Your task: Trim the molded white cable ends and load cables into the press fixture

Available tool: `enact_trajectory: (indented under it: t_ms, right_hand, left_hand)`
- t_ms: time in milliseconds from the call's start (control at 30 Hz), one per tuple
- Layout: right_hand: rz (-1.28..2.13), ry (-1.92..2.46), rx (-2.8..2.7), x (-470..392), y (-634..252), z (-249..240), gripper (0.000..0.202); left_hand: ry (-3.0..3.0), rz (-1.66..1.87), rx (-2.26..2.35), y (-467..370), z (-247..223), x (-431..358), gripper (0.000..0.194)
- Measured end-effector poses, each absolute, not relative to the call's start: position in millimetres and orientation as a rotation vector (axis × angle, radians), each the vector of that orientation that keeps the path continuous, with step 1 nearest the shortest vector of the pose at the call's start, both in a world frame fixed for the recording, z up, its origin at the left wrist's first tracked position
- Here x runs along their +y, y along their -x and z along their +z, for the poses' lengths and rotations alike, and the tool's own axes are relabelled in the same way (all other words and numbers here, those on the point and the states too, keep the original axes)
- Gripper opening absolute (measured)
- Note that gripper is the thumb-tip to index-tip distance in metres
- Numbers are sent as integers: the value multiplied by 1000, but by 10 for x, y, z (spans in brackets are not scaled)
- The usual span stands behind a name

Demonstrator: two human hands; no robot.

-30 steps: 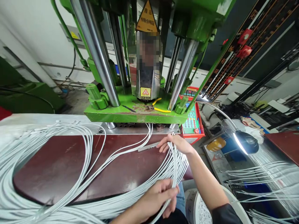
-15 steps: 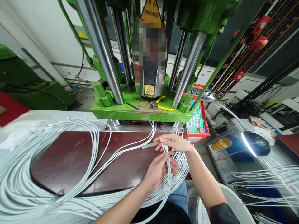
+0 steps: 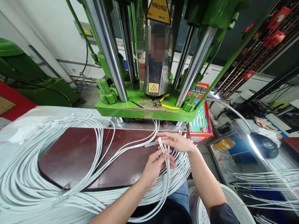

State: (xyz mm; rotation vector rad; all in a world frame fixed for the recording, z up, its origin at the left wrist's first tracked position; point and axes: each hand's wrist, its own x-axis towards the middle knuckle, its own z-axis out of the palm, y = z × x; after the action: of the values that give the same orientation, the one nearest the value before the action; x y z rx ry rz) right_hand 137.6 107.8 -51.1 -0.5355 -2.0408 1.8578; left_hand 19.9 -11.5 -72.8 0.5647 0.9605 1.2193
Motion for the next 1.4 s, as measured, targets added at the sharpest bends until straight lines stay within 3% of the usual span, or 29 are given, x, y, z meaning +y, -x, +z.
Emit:
enact_trajectory:
  t_ms: [433, 667, 900, 967, 1200, 1300, 1400]
  right_hand:
    - [1943, 567, -2027, 1100, -1456, -471, 52]
    - [1881, 490, -2083, 1110, -1412, -431, 45]
    - [1722, 443, -2416, 1115, -1327, -437, 44]
    - [1587, 489, -2385, 1155, -1303, -475, 45]
    - [600, 858, -2729, 1180, -1133, -832, 21]
    - [540, 813, -2753, 1136, -1079, -869, 8]
    - [648, 813, -2668, 1145, -1103, -813, 14]
  left_hand:
    - [-688, 1131, 1053, -126, -725, -106, 40]
    - [-730, 975, 1017, -94, -703, -127, 34]
    - [-562, 1124, 944, -133, -797, -95, 33]
    - [-556, 1169, 980, -93, -809, -86, 33]
    - [-710, 1255, 1180, 111, -777, -37, 33]
    - [-723, 1265, 1188, 114, -776, -16, 33]
    - [-735, 1252, 1192, 93, -783, -2, 32]
